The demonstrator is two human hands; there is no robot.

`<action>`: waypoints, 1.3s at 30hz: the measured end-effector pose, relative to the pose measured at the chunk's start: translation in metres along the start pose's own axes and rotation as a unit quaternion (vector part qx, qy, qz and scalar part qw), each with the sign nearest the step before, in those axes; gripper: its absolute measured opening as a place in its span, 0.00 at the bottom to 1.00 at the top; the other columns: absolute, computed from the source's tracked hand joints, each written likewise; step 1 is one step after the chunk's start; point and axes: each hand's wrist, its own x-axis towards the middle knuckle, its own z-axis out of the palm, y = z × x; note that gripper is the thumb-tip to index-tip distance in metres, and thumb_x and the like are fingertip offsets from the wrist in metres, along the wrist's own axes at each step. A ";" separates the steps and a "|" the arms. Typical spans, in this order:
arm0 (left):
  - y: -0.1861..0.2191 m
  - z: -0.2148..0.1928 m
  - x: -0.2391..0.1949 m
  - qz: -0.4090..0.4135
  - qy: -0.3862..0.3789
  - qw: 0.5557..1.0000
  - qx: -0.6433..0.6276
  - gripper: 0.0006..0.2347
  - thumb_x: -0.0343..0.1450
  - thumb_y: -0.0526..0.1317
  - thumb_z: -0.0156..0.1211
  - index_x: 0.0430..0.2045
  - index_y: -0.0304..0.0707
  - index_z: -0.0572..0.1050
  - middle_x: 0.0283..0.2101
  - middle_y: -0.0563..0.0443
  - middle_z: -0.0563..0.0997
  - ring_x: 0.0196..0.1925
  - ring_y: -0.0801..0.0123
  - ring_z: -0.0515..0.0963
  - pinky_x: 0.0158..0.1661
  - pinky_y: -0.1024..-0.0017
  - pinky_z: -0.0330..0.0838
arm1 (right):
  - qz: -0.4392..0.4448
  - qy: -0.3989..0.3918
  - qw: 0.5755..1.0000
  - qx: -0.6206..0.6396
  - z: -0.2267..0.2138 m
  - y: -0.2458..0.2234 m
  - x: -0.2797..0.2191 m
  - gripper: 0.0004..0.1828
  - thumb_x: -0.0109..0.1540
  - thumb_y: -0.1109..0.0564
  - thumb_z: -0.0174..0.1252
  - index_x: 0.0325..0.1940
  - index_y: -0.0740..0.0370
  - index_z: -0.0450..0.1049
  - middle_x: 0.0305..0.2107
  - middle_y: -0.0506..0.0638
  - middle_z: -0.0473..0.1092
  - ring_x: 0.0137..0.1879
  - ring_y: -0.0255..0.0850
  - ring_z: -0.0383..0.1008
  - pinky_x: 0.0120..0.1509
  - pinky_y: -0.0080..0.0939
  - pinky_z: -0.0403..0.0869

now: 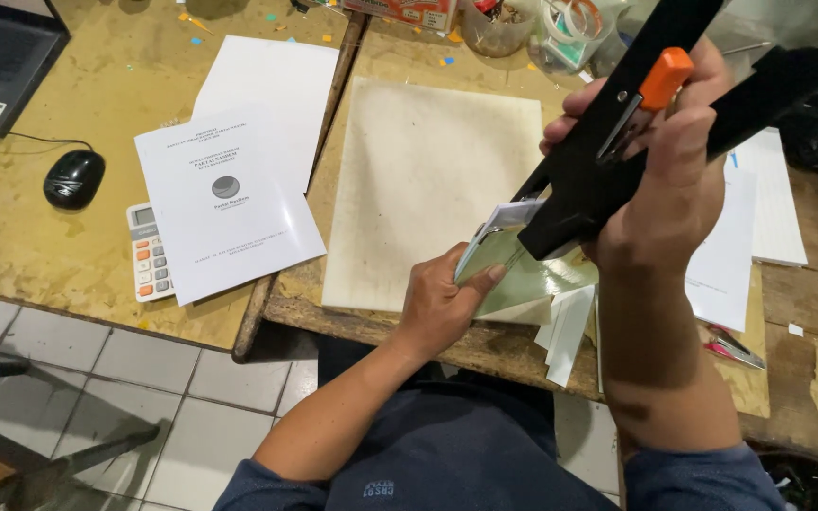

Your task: The recorder is aligning and stapling several printed booklets using a heavy-duty stapler on a workbench.

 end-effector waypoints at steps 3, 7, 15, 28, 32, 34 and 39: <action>0.000 0.001 -0.001 0.005 0.001 1.000 0.000 0.09 0.73 0.41 0.57 0.30 0.32 0.76 0.17 0.51 0.75 0.15 0.71 0.68 0.20 0.72 0.63 | -0.007 -0.003 1.000 -0.010 0.002 0.001 -0.001 0.50 0.65 0.27 0.52 0.78 0.64 0.50 0.44 0.56 0.72 0.41 0.38 0.77 0.50 0.34 0.81; -0.001 0.001 -0.001 0.005 0.004 1.000 0.001 0.08 0.73 0.40 0.58 0.31 0.32 0.77 0.17 0.52 0.75 0.15 0.72 0.67 0.20 0.72 0.63 | -0.008 -0.006 1.000 -0.017 0.003 0.000 -0.002 0.43 0.69 0.32 0.48 0.77 0.63 0.50 0.45 0.57 0.71 0.41 0.40 0.76 0.51 0.35 0.80; -0.003 0.002 -0.001 0.007 0.004 1.000 -0.007 0.09 0.73 0.40 0.57 0.31 0.31 0.77 0.17 0.51 0.76 0.15 0.72 0.68 0.19 0.73 0.63 | -0.009 -0.002 0.999 -0.035 0.005 -0.002 -0.003 0.44 0.68 0.30 0.48 0.76 0.64 0.51 0.45 0.57 0.71 0.41 0.39 0.76 0.50 0.34 0.80; -0.003 0.002 -0.001 0.006 0.002 1.000 0.003 0.10 0.73 0.42 0.57 0.29 0.31 0.76 0.15 0.52 0.74 0.14 0.71 0.67 0.18 0.73 0.62 | -0.008 -0.008 0.999 -0.038 0.008 -0.005 -0.005 0.46 0.67 0.29 0.49 0.77 0.63 0.50 0.45 0.56 0.71 0.42 0.38 0.76 0.51 0.34 0.80; 0.000 0.000 -0.002 -0.014 -0.005 1.000 -0.007 0.10 0.73 0.42 0.57 0.28 0.32 0.76 0.15 0.52 0.73 0.15 0.72 0.66 0.20 0.72 0.61 | -0.003 -0.001 0.999 -0.049 0.010 -0.006 -0.005 0.46 0.68 0.29 0.47 0.77 0.64 0.50 0.45 0.56 0.70 0.42 0.39 0.75 0.51 0.35 0.79; 0.001 0.001 -0.002 -0.003 0.005 1.000 -0.007 0.09 0.73 0.41 0.58 0.29 0.31 0.76 0.16 0.52 0.73 0.16 0.72 0.66 0.21 0.72 0.62 | 0.032 0.027 0.999 0.000 0.010 -0.007 -0.005 0.49 0.63 0.29 0.55 0.77 0.62 0.52 0.44 0.56 0.71 0.41 0.39 0.76 0.50 0.36 0.80; -0.004 0.002 -0.005 -0.016 0.014 1.000 -0.021 0.07 0.71 0.38 0.59 0.33 0.30 0.78 0.18 0.52 0.76 0.17 0.73 0.68 0.21 0.73 0.63 | -0.015 0.009 0.999 -0.049 0.009 0.007 -0.003 0.24 0.73 0.43 0.48 0.63 0.64 0.56 0.39 0.55 0.70 0.39 0.42 0.75 0.48 0.38 0.80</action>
